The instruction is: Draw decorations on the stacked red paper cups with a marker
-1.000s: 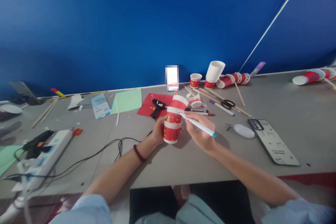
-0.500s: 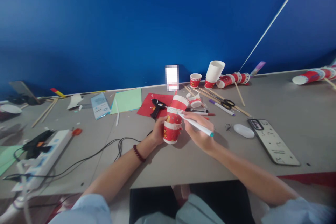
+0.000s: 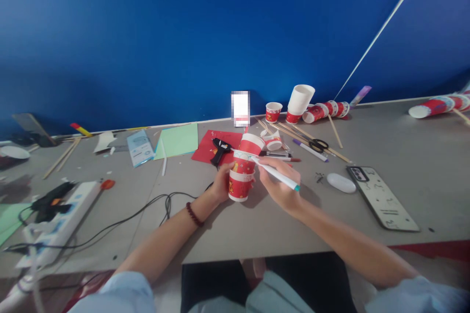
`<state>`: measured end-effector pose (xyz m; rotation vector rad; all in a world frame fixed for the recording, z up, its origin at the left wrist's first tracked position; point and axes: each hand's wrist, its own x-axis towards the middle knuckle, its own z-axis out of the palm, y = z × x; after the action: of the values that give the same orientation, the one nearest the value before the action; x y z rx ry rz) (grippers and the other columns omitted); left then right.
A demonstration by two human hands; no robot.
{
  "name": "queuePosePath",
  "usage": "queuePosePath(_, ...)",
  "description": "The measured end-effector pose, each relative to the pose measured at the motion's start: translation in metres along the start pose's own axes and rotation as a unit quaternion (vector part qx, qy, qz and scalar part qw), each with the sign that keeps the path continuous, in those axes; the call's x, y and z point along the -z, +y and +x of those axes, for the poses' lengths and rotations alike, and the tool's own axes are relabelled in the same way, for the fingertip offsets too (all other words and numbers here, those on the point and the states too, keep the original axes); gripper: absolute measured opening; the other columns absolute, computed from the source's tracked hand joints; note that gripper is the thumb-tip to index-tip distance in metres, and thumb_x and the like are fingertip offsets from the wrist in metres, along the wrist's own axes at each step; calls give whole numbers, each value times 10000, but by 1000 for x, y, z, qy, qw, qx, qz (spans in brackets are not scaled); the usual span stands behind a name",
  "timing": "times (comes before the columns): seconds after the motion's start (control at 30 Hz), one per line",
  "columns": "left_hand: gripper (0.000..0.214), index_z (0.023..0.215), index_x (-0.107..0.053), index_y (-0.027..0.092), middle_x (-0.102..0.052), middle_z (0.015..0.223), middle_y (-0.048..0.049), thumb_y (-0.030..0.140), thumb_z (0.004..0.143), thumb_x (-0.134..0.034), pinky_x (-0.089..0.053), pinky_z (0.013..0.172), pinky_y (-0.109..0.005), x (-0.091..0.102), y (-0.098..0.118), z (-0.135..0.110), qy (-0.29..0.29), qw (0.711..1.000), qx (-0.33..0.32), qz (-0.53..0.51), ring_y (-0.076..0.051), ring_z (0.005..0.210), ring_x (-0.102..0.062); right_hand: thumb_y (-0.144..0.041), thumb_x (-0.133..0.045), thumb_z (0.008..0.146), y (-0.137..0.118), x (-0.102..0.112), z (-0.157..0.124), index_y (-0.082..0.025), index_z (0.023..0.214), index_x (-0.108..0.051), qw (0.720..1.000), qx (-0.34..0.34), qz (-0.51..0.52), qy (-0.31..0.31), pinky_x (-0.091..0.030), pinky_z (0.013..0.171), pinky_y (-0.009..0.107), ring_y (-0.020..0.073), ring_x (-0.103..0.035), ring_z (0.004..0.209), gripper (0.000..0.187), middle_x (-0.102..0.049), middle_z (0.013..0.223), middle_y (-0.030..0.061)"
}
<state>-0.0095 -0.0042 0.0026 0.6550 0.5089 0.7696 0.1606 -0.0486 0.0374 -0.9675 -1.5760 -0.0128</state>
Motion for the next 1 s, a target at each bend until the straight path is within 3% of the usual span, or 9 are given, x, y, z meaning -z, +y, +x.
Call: queuePosePath(1.0, 538, 978, -692, 50, -724, 827, -155, 507, 706, -610, -516, 664, -340, 2, 0, 0, -8, 1000, -16, -7, -254, 718, -678, -134, -608, 844, 0, 2, 2, -216, 893, -648, 1000, -3, -7, 11, -584, 678, 265, 158, -717, 698, 104, -752, 793, 25)
